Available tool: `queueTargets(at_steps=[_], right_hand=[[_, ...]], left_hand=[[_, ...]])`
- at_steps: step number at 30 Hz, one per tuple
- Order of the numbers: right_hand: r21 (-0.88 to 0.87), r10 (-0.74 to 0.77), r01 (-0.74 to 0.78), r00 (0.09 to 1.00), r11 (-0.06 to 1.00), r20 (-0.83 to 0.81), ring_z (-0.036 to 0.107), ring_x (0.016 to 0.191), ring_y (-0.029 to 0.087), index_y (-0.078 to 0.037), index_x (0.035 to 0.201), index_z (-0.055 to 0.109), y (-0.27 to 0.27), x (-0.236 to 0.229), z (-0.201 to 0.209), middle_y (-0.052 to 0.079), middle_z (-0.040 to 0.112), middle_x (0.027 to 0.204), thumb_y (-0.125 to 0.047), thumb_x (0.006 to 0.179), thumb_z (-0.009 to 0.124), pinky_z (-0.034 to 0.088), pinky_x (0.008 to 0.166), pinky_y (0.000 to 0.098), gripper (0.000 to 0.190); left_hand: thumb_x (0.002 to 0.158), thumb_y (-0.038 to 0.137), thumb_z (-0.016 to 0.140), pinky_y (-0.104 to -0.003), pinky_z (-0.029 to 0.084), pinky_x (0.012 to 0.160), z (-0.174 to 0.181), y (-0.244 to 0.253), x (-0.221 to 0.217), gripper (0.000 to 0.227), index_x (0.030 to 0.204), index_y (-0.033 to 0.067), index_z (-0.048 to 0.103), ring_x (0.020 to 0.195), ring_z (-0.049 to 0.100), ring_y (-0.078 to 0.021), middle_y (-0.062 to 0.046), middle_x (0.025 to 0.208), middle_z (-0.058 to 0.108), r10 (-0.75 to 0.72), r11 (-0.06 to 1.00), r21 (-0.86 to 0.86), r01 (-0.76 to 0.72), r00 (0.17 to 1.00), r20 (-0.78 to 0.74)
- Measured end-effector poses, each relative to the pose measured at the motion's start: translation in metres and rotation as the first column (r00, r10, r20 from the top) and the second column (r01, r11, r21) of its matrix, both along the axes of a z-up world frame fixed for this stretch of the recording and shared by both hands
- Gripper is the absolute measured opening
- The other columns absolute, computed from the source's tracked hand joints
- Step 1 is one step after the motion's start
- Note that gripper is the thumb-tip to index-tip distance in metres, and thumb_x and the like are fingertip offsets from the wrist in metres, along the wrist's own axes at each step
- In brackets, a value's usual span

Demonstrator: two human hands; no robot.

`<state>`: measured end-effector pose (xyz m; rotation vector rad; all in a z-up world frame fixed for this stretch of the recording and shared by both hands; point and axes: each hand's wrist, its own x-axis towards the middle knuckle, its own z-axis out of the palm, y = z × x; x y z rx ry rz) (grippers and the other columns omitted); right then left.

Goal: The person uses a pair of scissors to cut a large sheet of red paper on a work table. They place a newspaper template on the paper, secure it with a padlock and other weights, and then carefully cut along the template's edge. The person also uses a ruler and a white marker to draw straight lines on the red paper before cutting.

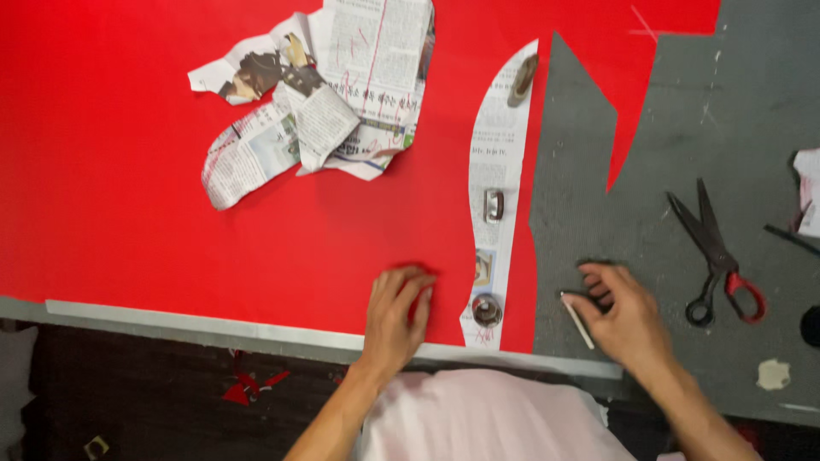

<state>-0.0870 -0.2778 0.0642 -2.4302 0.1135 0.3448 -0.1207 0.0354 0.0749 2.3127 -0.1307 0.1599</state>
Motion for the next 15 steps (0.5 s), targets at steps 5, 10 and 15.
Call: queueTargets(at_steps=[5, 10, 15], right_hand=[[0.010, -0.050, 0.049, 0.999, 0.999, 0.021, 0.069, 0.084, 0.020, -0.006, 0.123, 0.070, 0.007, -0.034, -0.015, 0.007, 0.069, 0.101, -0.010, 0.084, 0.078, 0.059, 0.071, 0.0343, 0.040], [0.033, 0.020, -0.022, 0.998, 0.999, 0.055, 0.071, 0.086, 0.020, -0.009, 0.114, 0.074, 0.001, -0.045, -0.008, 0.007, 0.069, 0.107, -0.007, 0.087, 0.071, 0.057, 0.070, 0.0349, 0.027], [0.121, 0.253, -0.262, 0.963, 0.957, 0.089, 0.068, 0.097, 0.025, -0.006, 0.104, 0.072, 0.011, -0.073, -0.007, 0.009, 0.065, 0.110, -0.011, 0.082, 0.073, 0.056, 0.081, 0.0361, 0.022]], left_hand=[[0.082, 0.007, 0.078, -0.042, 0.047, 0.085, 0.006, -0.003, -0.063, 0.027, 0.109, 0.0047, 0.073, 0.098, 0.057, -0.0303, -0.011, 0.108, 0.064, -0.060, 0.996, 0.060, 0.067, 0.991, -0.121], [0.081, 0.011, 0.081, -0.043, 0.048, 0.088, -0.001, -0.002, -0.078, 0.035, 0.114, 0.0046, 0.073, 0.099, 0.057, -0.0293, -0.011, 0.114, 0.062, -0.143, 0.985, 0.079, 0.156, 0.978, -0.150], [0.081, 0.011, 0.079, -0.042, 0.048, 0.089, -0.015, 0.000, -0.086, 0.033, 0.112, 0.0043, 0.071, 0.103, 0.058, -0.0309, -0.011, 0.115, 0.061, -0.178, 0.974, 0.129, 0.186, 0.981, -0.072]])
